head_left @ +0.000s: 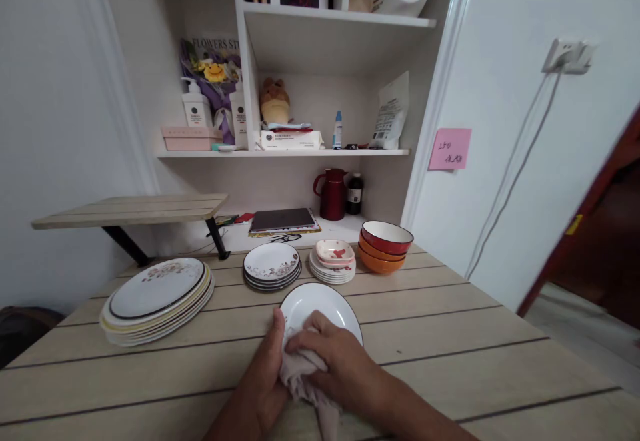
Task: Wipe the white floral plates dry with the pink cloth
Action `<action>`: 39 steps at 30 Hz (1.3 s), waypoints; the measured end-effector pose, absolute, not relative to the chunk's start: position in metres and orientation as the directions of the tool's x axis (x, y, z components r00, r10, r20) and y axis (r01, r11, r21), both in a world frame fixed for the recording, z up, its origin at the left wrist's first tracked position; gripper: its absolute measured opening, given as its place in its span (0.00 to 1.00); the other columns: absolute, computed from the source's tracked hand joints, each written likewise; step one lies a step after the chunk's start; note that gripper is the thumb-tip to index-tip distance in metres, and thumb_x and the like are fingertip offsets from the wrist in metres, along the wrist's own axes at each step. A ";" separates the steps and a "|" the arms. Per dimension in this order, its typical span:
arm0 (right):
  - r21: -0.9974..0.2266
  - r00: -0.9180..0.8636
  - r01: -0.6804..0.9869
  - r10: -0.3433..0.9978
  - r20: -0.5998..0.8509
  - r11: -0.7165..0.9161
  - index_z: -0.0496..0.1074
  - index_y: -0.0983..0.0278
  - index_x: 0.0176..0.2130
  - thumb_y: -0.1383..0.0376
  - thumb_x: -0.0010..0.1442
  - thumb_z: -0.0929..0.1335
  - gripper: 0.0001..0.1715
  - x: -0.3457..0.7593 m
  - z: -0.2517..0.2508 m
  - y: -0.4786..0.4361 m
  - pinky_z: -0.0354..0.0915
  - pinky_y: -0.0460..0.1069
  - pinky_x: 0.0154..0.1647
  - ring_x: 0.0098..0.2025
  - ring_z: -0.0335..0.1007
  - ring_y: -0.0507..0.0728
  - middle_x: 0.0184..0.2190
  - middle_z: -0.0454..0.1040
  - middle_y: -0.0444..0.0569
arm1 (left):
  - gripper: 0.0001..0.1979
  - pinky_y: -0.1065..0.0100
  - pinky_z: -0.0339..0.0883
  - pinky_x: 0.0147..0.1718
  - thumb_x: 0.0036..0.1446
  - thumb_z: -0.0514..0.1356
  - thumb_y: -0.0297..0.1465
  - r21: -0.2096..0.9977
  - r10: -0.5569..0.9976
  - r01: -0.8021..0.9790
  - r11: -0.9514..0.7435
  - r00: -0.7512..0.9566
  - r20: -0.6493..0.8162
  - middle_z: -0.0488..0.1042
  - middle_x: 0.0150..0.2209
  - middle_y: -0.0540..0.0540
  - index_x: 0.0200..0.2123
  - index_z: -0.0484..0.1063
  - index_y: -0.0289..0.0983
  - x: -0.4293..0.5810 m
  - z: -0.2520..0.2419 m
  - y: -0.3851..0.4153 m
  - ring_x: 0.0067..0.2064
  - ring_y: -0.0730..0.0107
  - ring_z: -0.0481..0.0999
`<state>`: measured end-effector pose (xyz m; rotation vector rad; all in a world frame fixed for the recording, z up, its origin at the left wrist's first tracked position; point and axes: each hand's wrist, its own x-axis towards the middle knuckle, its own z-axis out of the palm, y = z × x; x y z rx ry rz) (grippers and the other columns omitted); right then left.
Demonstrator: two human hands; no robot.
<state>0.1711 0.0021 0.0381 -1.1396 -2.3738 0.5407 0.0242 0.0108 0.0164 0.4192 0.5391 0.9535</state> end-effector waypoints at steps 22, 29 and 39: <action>-0.665 -0.458 0.612 0.877 0.143 0.428 0.53 0.53 0.63 0.63 0.44 0.74 0.51 0.170 0.033 0.015 0.57 0.54 0.57 0.58 0.59 0.61 0.58 0.56 0.52 | 0.30 0.56 0.64 0.51 0.55 0.59 0.43 0.550 0.916 -0.736 0.394 0.359 -0.177 0.75 0.48 0.36 0.59 0.61 0.36 0.021 0.011 0.017 0.48 0.55 0.76; -0.772 -0.629 0.429 0.768 0.119 0.470 0.43 0.50 0.66 0.60 0.43 0.75 0.60 0.204 0.051 0.016 0.55 0.58 0.60 0.68 0.37 0.66 0.68 0.28 0.50 | 0.30 0.55 0.63 0.51 0.56 0.57 0.45 0.534 0.896 -0.723 0.438 0.402 -0.190 0.77 0.46 0.36 0.57 0.63 0.35 0.021 0.012 0.019 0.47 0.54 0.76; -0.332 -0.491 0.759 0.827 0.274 0.561 0.69 0.46 0.51 0.64 0.54 0.68 0.25 0.172 0.039 0.021 0.64 0.52 0.46 0.48 0.66 0.58 0.52 0.61 0.48 | 0.28 0.56 0.64 0.50 0.58 0.55 0.44 0.542 0.868 -0.685 0.487 0.449 -0.212 0.76 0.47 0.35 0.56 0.64 0.31 0.025 0.016 0.020 0.48 0.53 0.75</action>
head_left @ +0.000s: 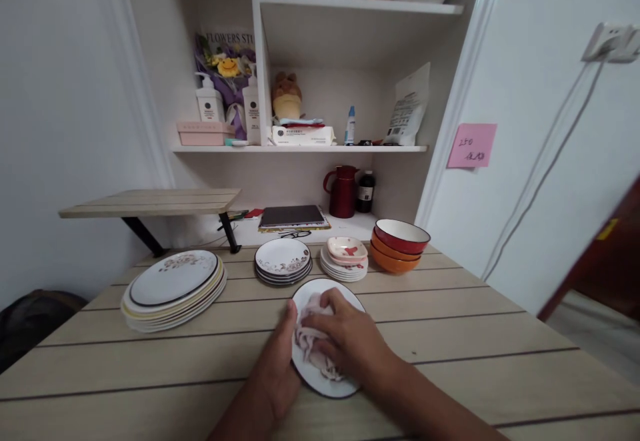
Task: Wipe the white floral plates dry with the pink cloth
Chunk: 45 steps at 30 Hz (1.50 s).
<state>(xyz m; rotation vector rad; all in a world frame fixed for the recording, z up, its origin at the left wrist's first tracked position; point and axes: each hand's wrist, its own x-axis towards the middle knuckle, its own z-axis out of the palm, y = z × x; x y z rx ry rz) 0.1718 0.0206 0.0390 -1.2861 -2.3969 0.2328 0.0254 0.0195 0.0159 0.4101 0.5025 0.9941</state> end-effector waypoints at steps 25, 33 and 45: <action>-0.396 -0.259 0.835 0.908 0.328 0.381 0.74 0.53 0.46 0.67 0.55 0.65 0.19 0.199 0.040 0.042 0.60 0.48 0.39 0.40 0.68 0.55 0.44 0.67 0.48 | 0.33 0.51 0.56 0.57 0.57 0.52 0.49 0.518 0.846 -0.686 0.510 0.508 -0.160 0.73 0.51 0.34 0.59 0.62 0.33 0.025 0.014 0.017 0.54 0.51 0.71; -0.629 -0.584 0.536 0.786 0.204 0.563 0.77 0.53 0.34 0.78 0.43 0.63 0.25 0.182 0.035 0.005 0.61 0.44 0.39 0.38 0.68 0.51 0.36 0.71 0.42 | 0.37 0.53 0.58 0.56 0.55 0.50 0.54 0.566 0.837 -0.644 0.515 0.521 -0.168 0.76 0.48 0.33 0.56 0.66 0.31 0.022 0.014 0.016 0.53 0.50 0.72; -0.575 -0.043 0.746 0.886 0.463 0.336 0.73 0.54 0.45 0.74 0.51 0.64 0.24 0.183 0.033 0.050 0.64 0.50 0.43 0.40 0.67 0.56 0.42 0.65 0.48 | 0.35 0.53 0.59 0.55 0.56 0.52 0.51 0.563 0.810 -0.612 0.555 0.552 -0.198 0.74 0.50 0.35 0.60 0.60 0.34 0.030 0.017 0.014 0.53 0.52 0.72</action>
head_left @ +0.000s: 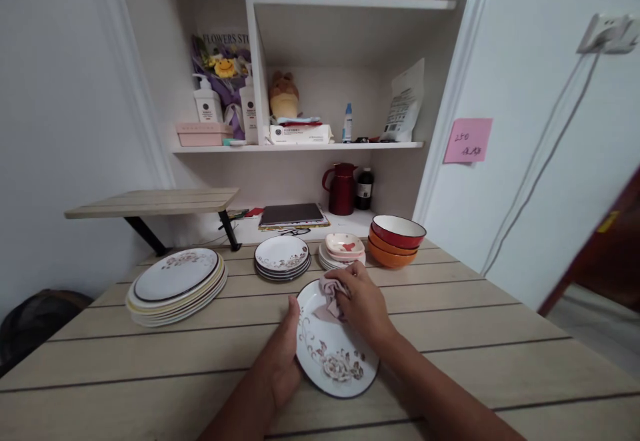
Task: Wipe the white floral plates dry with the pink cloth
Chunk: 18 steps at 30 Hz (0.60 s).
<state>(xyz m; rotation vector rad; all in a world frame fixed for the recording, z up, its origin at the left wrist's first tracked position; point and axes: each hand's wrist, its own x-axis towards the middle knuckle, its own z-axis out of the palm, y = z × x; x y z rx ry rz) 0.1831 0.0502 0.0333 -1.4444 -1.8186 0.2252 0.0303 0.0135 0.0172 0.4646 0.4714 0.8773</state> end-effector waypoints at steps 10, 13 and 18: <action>-0.533 -0.589 0.459 0.692 0.416 0.711 0.72 0.60 0.48 0.59 0.57 0.68 0.19 0.161 0.041 0.021 0.57 0.52 0.57 0.55 0.59 0.58 0.53 0.63 0.51 | 0.31 0.57 0.64 0.51 0.57 0.50 0.50 0.569 0.879 -0.688 0.451 0.453 -0.148 0.77 0.45 0.38 0.56 0.64 0.36 0.029 0.014 0.014 0.49 0.57 0.75; -0.562 -0.699 0.402 0.639 0.322 0.723 0.75 0.58 0.41 0.65 0.51 0.71 0.14 0.173 0.043 0.022 0.58 0.50 0.55 0.53 0.61 0.56 0.51 0.66 0.47 | 0.32 0.56 0.64 0.51 0.57 0.50 0.51 0.578 0.873 -0.673 0.461 0.462 -0.158 0.77 0.44 0.35 0.52 0.68 0.31 0.026 0.015 0.015 0.49 0.54 0.75; -0.600 -0.777 0.468 0.626 0.071 0.648 0.76 0.55 0.40 0.69 0.46 0.73 0.19 0.204 0.050 0.024 0.62 0.45 0.45 0.44 0.67 0.53 0.45 0.68 0.42 | 0.32 0.52 0.60 0.55 0.58 0.51 0.49 0.548 0.840 -0.664 0.509 0.521 -0.150 0.75 0.49 0.34 0.57 0.65 0.31 0.022 0.013 0.017 0.53 0.51 0.72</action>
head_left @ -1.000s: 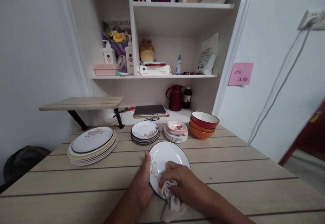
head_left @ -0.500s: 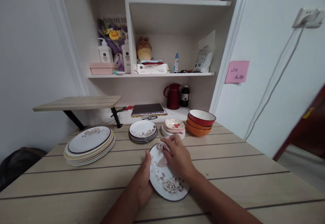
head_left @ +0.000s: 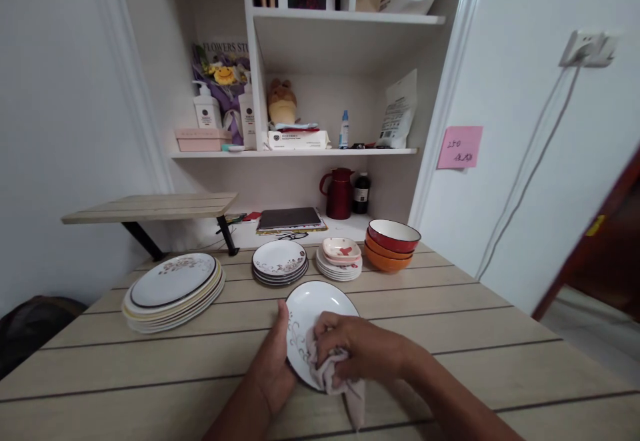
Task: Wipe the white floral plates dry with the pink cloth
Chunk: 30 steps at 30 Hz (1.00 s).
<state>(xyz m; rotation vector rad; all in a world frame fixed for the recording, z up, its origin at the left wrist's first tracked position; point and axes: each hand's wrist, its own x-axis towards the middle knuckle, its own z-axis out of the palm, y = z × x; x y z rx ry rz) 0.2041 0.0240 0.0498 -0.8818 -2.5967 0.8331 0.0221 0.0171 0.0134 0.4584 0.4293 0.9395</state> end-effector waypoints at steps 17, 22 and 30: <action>-0.340 -0.516 0.730 0.805 0.294 0.592 0.60 0.57 0.60 0.53 0.52 0.69 0.39 0.171 0.043 0.029 0.52 0.58 0.58 0.60 0.52 0.66 0.63 0.56 0.52 | 0.31 0.54 0.57 0.57 0.58 0.53 0.47 0.562 0.897 -0.716 0.413 0.425 -0.118 0.72 0.53 0.36 0.60 0.61 0.36 0.023 0.004 0.020 0.55 0.54 0.71; -0.424 -0.769 0.468 0.594 0.238 0.775 0.68 0.53 0.54 0.57 0.51 0.72 0.30 0.178 0.052 0.018 0.49 0.57 0.60 0.58 0.56 0.62 0.61 0.62 0.46 | 0.34 0.55 0.58 0.57 0.56 0.51 0.51 0.586 0.876 -0.683 0.437 0.470 -0.105 0.75 0.50 0.33 0.55 0.66 0.31 0.018 0.001 0.021 0.54 0.53 0.71; -0.622 -0.727 0.533 0.687 0.010 0.574 0.77 0.53 0.43 0.67 0.49 0.72 0.20 0.230 0.058 0.023 0.61 0.47 0.49 0.47 0.68 0.54 0.47 0.71 0.43 | 0.33 0.51 0.56 0.58 0.58 0.53 0.46 0.571 0.874 -0.686 0.451 0.470 -0.125 0.72 0.53 0.33 0.61 0.59 0.33 0.016 -0.002 0.022 0.55 0.51 0.70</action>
